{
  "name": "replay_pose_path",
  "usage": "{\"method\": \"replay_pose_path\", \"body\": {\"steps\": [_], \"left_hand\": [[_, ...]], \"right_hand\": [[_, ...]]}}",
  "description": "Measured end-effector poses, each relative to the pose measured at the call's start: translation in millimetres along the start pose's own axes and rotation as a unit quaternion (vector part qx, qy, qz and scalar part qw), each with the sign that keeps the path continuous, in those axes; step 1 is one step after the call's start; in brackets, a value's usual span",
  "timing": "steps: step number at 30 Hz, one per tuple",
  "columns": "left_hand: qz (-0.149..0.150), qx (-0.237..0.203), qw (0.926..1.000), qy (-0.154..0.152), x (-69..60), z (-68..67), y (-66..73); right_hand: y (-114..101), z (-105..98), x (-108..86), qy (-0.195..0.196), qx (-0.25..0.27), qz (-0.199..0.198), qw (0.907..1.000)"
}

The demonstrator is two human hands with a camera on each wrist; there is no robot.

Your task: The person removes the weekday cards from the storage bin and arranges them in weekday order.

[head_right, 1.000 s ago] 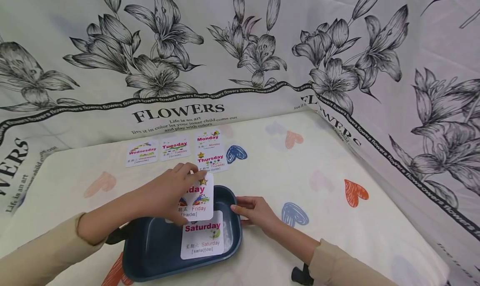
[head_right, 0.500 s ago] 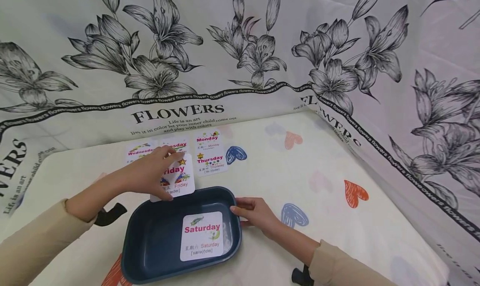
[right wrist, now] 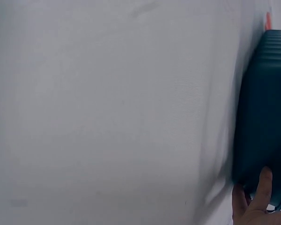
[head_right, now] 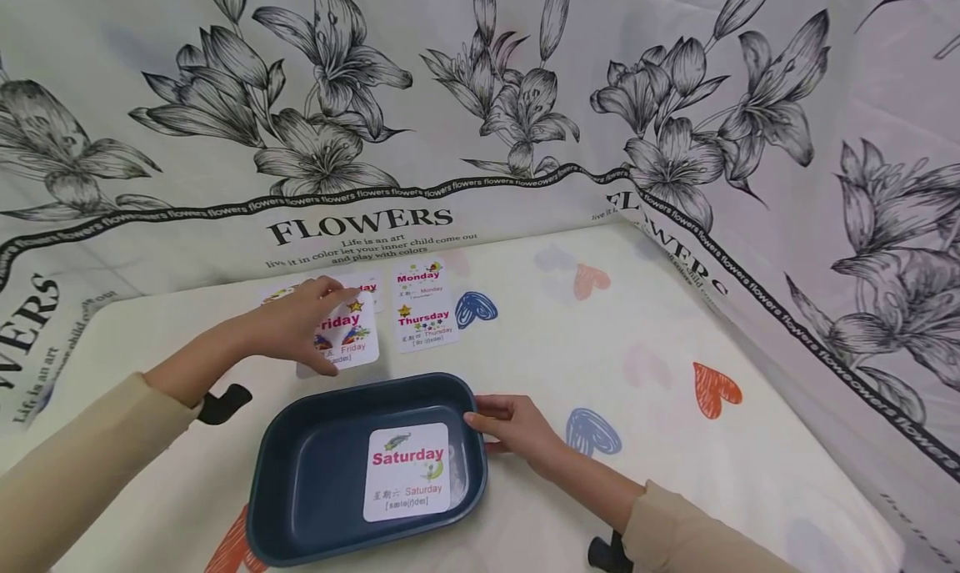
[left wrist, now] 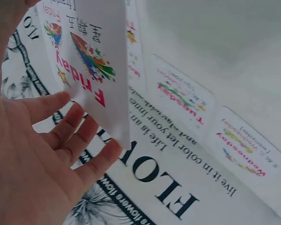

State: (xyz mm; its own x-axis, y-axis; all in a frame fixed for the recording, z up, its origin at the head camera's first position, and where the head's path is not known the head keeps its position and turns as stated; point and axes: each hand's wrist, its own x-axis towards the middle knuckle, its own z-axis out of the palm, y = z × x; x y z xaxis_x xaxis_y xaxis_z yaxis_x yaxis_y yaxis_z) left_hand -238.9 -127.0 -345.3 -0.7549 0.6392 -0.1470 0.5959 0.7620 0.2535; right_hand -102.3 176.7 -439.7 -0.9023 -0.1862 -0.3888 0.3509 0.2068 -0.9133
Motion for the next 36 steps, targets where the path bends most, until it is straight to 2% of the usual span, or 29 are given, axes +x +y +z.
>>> {"method": "replay_pose_path", "body": {"steps": [9,15,21,26,33,36], "left_hand": [[-0.020,-0.003,0.9980,-0.060,22.8,28.0,-20.5],[-0.026,-0.014,0.9959,-0.086,36.5,44.1,-30.9],[-0.033,-0.014,0.9948,-0.096,49.1,54.1,-41.3],[-0.037,-0.020,0.9947,-0.094,52.4,60.0,-47.3],[-0.046,-0.028,0.9947,-0.087,55.1,59.3,-54.4],[-0.040,-0.033,0.9950,-0.086,53.9,58.5,-55.4]], "right_hand": [[0.9,-0.2,0.7,0.000,0.000,0.000,1.0000],[3.3,-0.2,2.2,0.006,0.002,0.005,1.0000],[4.0,-1.7,2.9,-0.003,0.007,-0.003,1.0000],[3.9,-1.4,2.5,-0.005,0.007,-0.006,0.9999],[2.2,-1.0,1.8,-0.003,0.008,-0.008,0.9999],[1.5,-0.9,1.8,-0.001,0.010,-0.007,0.9999]]}}
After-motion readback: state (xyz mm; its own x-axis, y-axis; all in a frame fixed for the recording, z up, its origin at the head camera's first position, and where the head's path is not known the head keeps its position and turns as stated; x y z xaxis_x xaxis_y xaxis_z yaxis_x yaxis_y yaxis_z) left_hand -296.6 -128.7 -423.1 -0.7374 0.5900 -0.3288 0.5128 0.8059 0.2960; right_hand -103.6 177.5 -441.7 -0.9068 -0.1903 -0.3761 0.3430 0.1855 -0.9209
